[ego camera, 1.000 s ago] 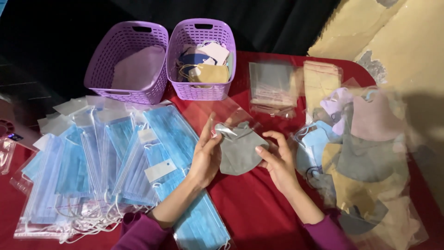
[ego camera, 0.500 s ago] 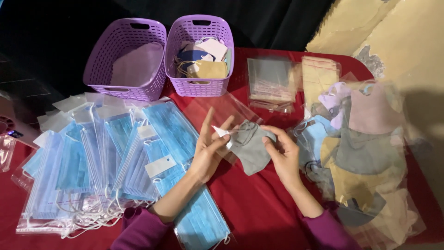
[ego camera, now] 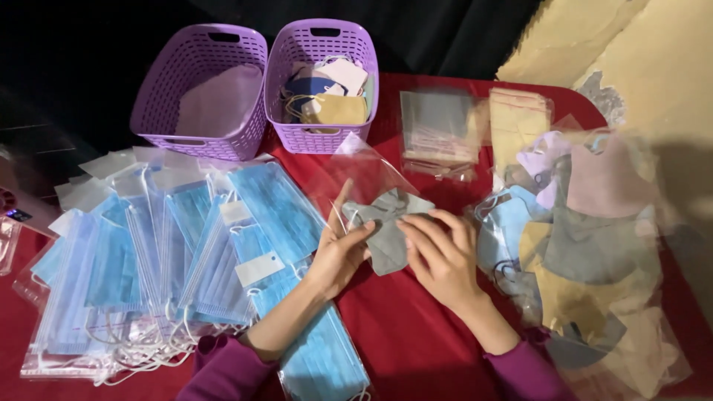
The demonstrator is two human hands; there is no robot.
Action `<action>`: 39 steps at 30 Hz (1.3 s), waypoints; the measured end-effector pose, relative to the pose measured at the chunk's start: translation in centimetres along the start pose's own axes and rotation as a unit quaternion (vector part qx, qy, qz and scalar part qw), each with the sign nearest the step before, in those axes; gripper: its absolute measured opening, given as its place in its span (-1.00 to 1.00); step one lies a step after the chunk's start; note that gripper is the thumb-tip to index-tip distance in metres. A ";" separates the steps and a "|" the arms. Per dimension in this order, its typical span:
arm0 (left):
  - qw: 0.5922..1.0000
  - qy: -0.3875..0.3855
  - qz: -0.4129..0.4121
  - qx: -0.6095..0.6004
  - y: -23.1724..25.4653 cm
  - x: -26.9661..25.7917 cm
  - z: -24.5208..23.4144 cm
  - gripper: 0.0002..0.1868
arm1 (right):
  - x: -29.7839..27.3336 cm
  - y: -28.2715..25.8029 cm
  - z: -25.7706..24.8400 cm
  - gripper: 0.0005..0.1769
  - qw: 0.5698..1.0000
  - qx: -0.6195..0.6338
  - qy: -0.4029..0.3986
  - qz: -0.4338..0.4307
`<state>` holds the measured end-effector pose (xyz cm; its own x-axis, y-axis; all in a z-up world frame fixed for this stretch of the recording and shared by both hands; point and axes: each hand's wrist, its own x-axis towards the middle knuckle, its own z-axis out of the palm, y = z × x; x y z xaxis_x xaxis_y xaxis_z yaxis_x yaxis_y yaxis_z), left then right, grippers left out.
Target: Sorting different types of face masks and placing them into individual plastic sleeves and storage baskets.
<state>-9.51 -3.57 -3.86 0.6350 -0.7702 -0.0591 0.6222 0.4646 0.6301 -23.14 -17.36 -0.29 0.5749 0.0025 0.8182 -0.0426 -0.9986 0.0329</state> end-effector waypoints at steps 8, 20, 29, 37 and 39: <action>0.997 -0.049 -0.016 0.053 2.6 -2.2 4.5 0.01 | 0.0 -0.3 0.3 -0.54 0.998 -0.016 -0.057 -0.017; 0.997 -0.047 -0.011 0.068 3.3 -2.7 5.0 -0.27 | 0.7 -0.6 -0.2 -0.32 0.989 -0.006 -0.148 0.006; 0.998 -0.040 -0.051 0.010 2.7 -2.3 4.2 -0.37 | 0.6 -0.8 -0.1 -0.32 0.983 0.031 -0.181 -0.016; 0.996 0.001 -0.086 -0.010 3.1 -1.2 3.3 -0.39 | 0.6 -0.8 -0.4 -0.28 0.988 0.014 -0.152 -0.033; 0.996 0.009 -0.087 -0.034 3.3 -1.2 3.5 -0.39 | 0.8 -1.0 -0.7 -0.28 0.986 0.027 -0.162 -0.039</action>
<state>-9.86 -2.63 1.02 0.5223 -0.8343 -0.1764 0.7529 0.3541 0.5547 -23.20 -16.29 0.69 0.8059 0.0710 0.5878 0.0502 -0.9974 0.0517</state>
